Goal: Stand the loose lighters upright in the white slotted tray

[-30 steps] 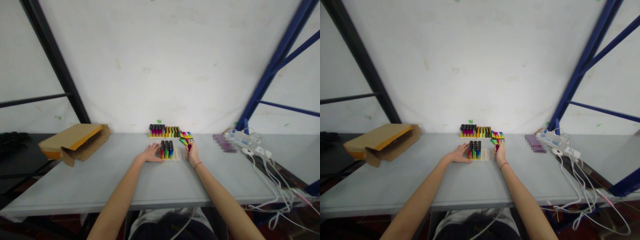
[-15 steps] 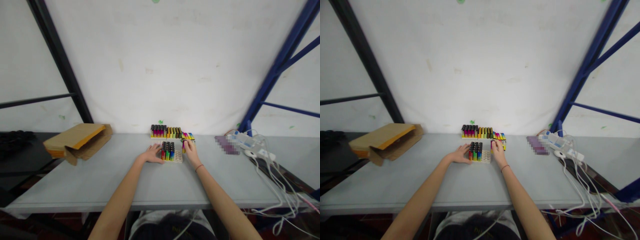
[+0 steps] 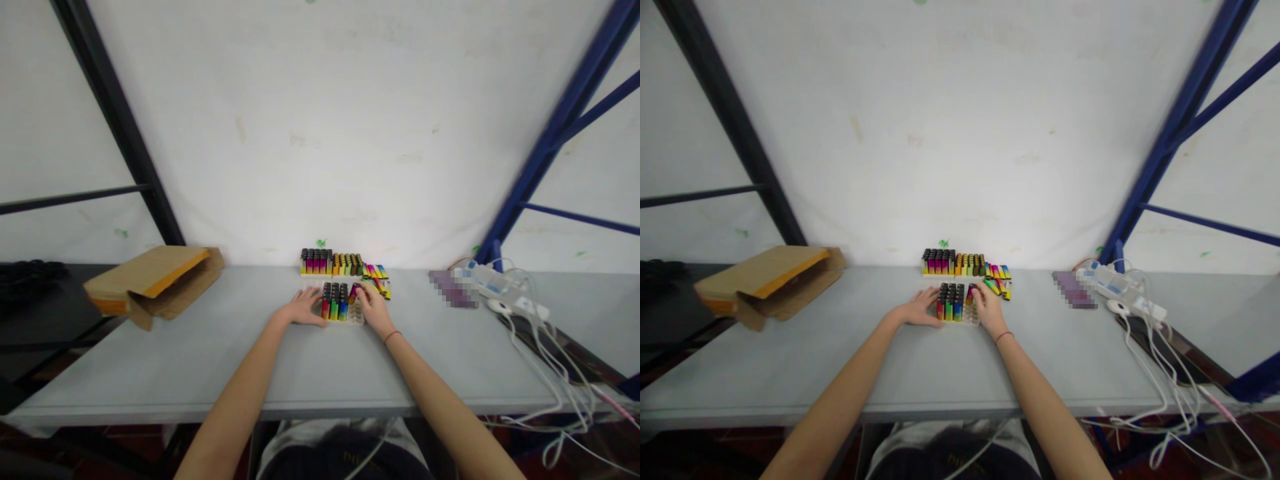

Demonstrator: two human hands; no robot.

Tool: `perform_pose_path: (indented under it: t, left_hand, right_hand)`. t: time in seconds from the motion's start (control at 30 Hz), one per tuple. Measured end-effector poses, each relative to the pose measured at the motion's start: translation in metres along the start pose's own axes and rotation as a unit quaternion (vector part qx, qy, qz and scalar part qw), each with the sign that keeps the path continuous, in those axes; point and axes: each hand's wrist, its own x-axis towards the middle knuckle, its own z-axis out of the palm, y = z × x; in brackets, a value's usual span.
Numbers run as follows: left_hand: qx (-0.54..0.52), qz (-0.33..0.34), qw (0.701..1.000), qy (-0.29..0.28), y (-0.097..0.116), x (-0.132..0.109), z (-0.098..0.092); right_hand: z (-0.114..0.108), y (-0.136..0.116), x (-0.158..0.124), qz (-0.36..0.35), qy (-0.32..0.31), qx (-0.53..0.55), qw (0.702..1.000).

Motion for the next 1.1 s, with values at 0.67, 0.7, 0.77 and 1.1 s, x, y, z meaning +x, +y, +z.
perform_pose_path:
  t: [0.67, 0.7, 0.77, 1.1]
  left_hand:
    - [-0.001, -0.002, 1.0, -0.002, 0.001, 0.0, 0.0]
    - [-0.001, -0.003, 1.0, -0.001, 0.001, 0.0, 0.0]
    - [-0.001, -0.001, 1.0, -0.001, 0.001, 0.0, 0.0]
    - [0.0, -0.001, 1.0, -0.003, 0.001, 0.0, 0.0]
  right_hand:
    - [0.003, -0.008, 0.006, -0.005, -0.033, -0.008, 0.999]
    - [0.003, -0.007, 0.006, -0.003, -0.033, -0.008, 0.999]
    - [0.004, -0.004, 0.005, -0.002, -0.039, -0.008, 0.999]
    - [-0.037, 0.028, 0.015, 0.056, 0.056, -0.24, 0.968]
